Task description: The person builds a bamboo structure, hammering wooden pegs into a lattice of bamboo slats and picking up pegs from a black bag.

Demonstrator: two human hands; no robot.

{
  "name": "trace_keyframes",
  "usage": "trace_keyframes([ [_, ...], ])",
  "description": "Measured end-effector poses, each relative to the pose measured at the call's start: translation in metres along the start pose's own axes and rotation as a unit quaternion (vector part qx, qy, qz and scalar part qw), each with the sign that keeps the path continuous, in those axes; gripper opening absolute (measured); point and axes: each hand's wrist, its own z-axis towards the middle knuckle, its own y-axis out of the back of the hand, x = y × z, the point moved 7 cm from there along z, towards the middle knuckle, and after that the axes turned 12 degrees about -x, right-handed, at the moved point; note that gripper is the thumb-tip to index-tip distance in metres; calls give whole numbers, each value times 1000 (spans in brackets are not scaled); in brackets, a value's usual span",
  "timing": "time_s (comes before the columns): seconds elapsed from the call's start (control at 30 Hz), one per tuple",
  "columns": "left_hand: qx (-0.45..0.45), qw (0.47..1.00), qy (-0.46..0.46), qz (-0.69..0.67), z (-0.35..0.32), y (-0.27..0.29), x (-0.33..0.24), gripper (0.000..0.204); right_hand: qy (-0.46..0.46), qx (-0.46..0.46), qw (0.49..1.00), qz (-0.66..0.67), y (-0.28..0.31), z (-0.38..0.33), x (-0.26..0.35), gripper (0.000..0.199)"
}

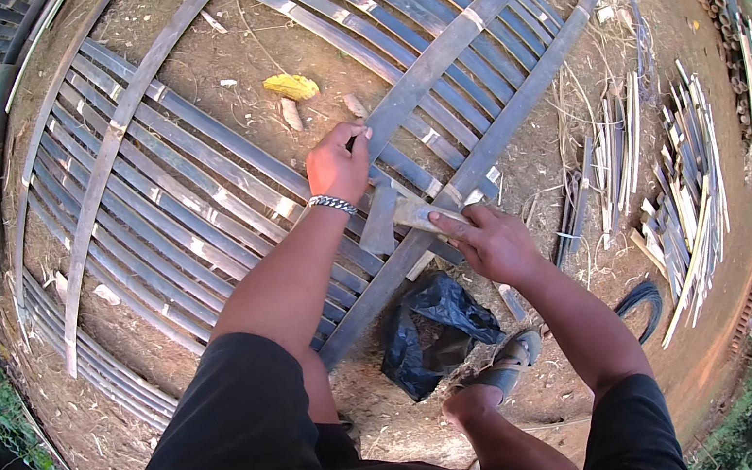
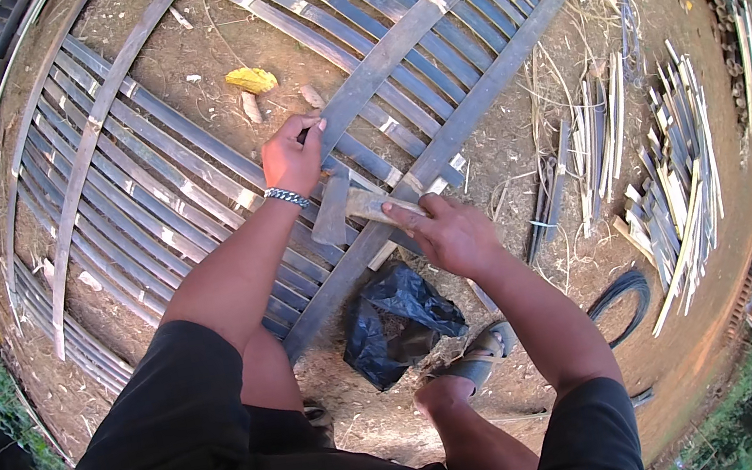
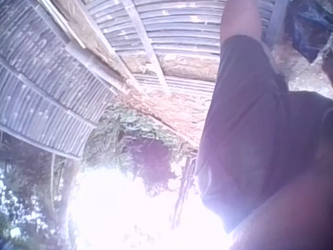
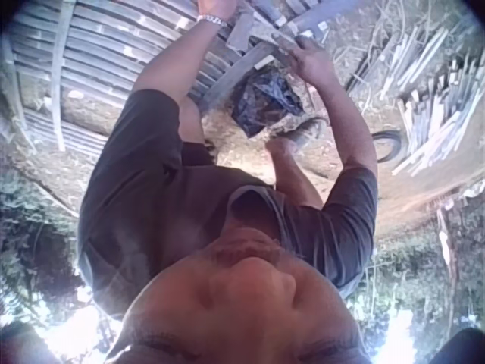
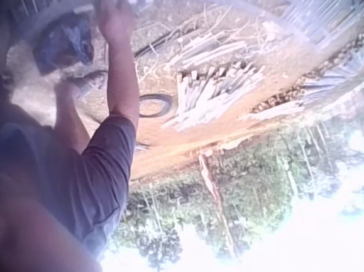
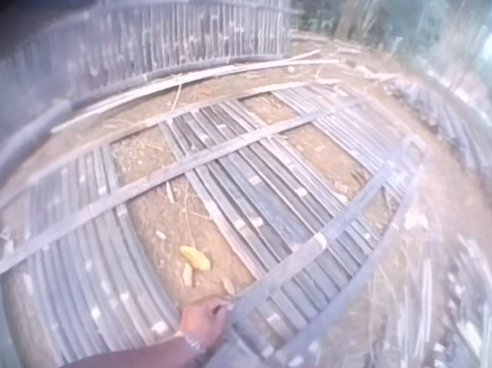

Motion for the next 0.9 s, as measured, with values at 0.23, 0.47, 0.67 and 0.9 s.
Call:
trace_keyframes([
  [0.23, 0, 1000, -22, -23, 0, 2, 5, 15, 43, -25, 999, 11, -5, 3, 14, 61],
  [0.47, 24, 999, -19, -20, 3, -1, 15, 16, -31, -11, 999, 2, -22, 3, 1, 65],
  [0.67, 27, 998, -37, -40, 4, -1, 13, 16, -4, -41, 999, 8, -19, 1, 4, 58],
  [0.9, 36, 998, -45, -25, 3, 1, 10, 15, -71, -40, 996, 34, -22, 0, -1, 60],
])
